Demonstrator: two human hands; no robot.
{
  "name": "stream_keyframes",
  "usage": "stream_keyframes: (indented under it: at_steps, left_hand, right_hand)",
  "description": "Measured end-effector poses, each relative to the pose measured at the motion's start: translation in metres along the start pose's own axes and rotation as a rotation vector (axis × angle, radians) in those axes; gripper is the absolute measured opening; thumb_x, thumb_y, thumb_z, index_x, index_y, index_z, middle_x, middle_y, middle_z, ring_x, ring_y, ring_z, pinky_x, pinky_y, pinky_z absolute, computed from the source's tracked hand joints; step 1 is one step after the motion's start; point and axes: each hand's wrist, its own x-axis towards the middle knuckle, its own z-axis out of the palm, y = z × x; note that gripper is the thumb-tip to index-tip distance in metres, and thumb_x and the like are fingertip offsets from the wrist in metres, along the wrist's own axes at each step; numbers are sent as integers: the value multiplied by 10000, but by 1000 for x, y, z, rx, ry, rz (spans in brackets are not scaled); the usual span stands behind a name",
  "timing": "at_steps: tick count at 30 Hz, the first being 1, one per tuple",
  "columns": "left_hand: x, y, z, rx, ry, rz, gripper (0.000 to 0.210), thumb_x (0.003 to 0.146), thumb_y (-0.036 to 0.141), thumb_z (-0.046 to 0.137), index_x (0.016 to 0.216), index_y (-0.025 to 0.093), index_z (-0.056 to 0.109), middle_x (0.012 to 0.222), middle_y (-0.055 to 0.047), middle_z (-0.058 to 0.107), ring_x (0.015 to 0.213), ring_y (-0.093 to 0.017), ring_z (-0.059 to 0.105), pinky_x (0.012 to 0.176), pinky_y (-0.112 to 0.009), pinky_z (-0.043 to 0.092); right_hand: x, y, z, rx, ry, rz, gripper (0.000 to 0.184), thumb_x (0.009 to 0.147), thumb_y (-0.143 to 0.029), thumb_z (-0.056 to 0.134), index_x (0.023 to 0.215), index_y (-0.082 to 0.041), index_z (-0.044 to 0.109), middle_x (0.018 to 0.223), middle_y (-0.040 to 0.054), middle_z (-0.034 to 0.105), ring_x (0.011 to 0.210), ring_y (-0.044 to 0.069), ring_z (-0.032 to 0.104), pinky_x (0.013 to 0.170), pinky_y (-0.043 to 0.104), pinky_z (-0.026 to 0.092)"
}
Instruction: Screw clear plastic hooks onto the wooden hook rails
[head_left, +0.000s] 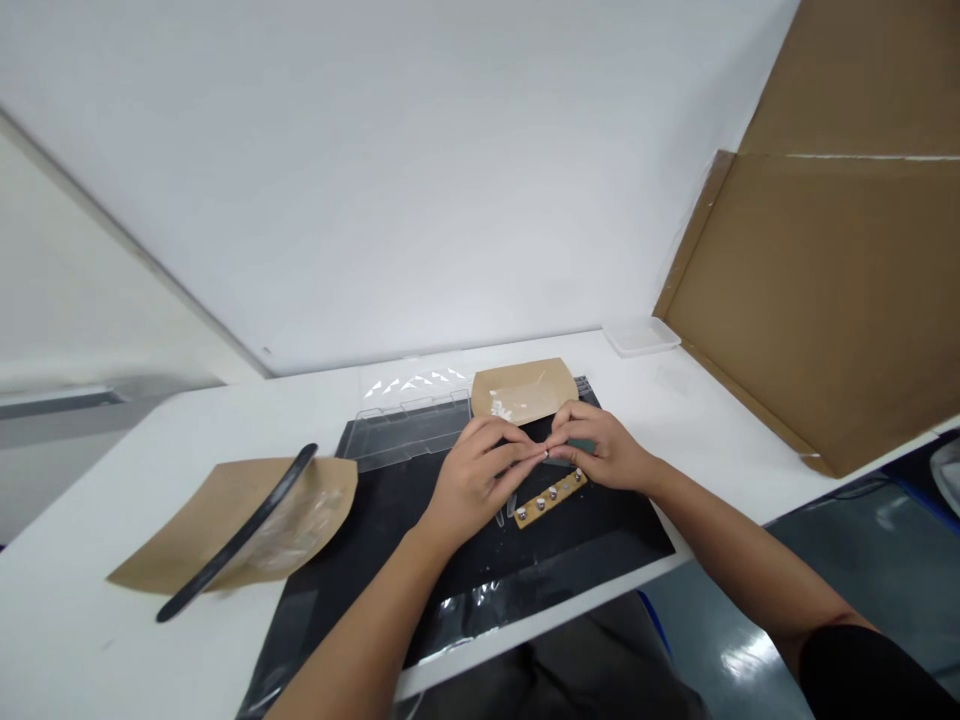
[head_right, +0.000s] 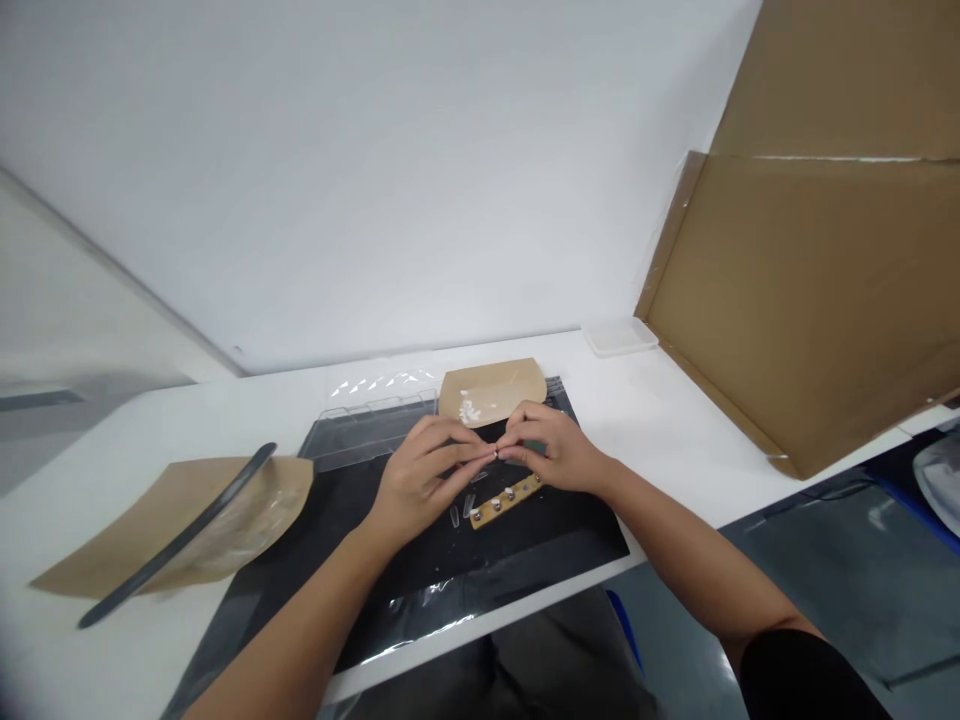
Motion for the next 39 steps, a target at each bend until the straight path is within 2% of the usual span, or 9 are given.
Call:
stream_keyframes:
  at_steps: [5,10,17,21,26,30,35,39]
  left_hand:
    - [-2,-1,3,13,-28,-12,115,1011,171,710,1111,199,760,953,-58,707,912,-197,646,841,-358,522]
    - [-3,0,5,28,-84,-11,66,1041,178,652,1090,179,697,973,-68,686,949,-215,642,884,-382,530]
    - [-8,-5,9,39,-182,-8,74,1064,209,611,1119,181,651,1033,-85,687,1032,-240,629,970,-426,529]
    - [-10,-9,8,37,-226,42,120,1068,216,613,1161,183,682,1046,-89,704,1042,-239,629,953,-411,546]
    - [-9,-9,7,75,-222,78,149,1082,218,592,1161,173,711,989,-80,750,1002,-236,643,940,-406,567]
    - [-10,-11,8,119,-207,59,176,1084,230,591,1173,167,729,927,-73,773,984,-244,654,848,-370,596]
    - [-16,-17,12,96,-179,57,220,1080,212,590,1234,169,741,848,-64,781,976,-241,667,812,-350,621]
    - [-20,-22,14,85,-164,52,270,1084,173,555,1294,174,724,864,-60,798,986,-234,676,836,-360,638]
  right_hand:
    - [-1,7,-1,32,-22,-18,151,1054,-325,672,1043,-213,773,976,54,658,901,182,665,835,329,544]
    - [-1,10,1,27,-46,-20,160,1054,-339,672,1027,-218,773,945,54,677,905,192,666,849,340,542]
    - [-2,15,-3,27,-131,11,186,1025,-381,717,987,-211,783,935,56,697,892,192,663,849,342,539]
    - [-3,19,-9,39,-202,37,205,1001,-410,749,988,-210,792,935,61,722,898,196,681,863,342,551]
    - [-4,21,-17,73,-346,72,209,976,-410,778,971,-201,794,916,54,757,840,174,710,806,298,571]
    - [-6,19,-21,75,-406,110,215,971,-408,777,980,-193,782,918,46,763,795,158,721,755,273,582]
    - [-5,18,-24,5,-427,101,136,930,-345,814,934,-212,790,925,38,778,873,181,717,850,309,548]
    - [-7,23,-22,-63,-457,99,106,877,-304,867,877,-221,801,864,24,782,856,193,695,864,323,506]
